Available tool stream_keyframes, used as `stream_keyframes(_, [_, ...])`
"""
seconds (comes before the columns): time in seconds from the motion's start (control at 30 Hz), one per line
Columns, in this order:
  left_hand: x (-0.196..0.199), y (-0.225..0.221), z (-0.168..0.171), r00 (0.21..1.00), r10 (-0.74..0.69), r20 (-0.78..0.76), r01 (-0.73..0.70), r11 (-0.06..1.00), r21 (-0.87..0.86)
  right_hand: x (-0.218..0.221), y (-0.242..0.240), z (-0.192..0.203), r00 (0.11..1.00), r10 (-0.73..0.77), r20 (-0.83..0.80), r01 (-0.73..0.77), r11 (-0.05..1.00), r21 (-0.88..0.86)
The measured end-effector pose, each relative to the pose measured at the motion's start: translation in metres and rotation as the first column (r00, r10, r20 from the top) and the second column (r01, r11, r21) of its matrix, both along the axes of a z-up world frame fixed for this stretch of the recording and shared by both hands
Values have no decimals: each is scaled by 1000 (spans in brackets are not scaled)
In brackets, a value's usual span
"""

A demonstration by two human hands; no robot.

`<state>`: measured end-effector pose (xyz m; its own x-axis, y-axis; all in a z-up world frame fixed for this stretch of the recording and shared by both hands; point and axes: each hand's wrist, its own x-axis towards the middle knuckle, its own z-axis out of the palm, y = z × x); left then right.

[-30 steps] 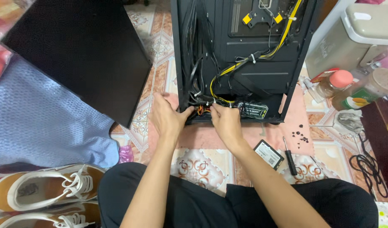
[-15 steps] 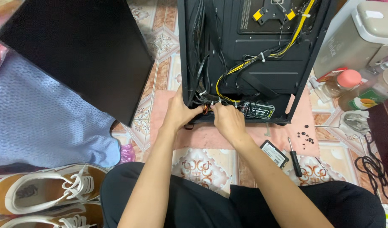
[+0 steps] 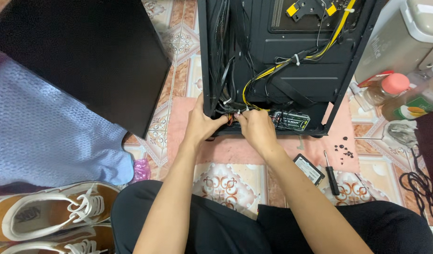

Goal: The person connects internal power and data cables to a component inside a computer case and secures a drive.

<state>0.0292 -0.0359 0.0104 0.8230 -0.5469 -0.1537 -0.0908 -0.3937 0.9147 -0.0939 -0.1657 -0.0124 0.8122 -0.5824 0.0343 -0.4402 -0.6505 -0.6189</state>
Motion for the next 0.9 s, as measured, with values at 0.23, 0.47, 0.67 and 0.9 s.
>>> stream_keyframes(0.23, [-6,4,16,1000,-4,2,4,998,56,-2,-4,2,1000,8,3,-8,1000,-5])
stream_keyframes(0.47, [12,39,-35,979,-159,-129,156,987,-29,-27,24,1,991,21,135,-12,997,-71])
stream_keyframes(0.67, [9,54,-76,963,-269,-21,253,874,415,-73,71,-37,938,-8,348,10,1000,-2])
stream_keyframes(0.9, [19,82,-79,916,-358,-184,399,865,304,-56,78,-55,980,-154,125,-4,616,788])
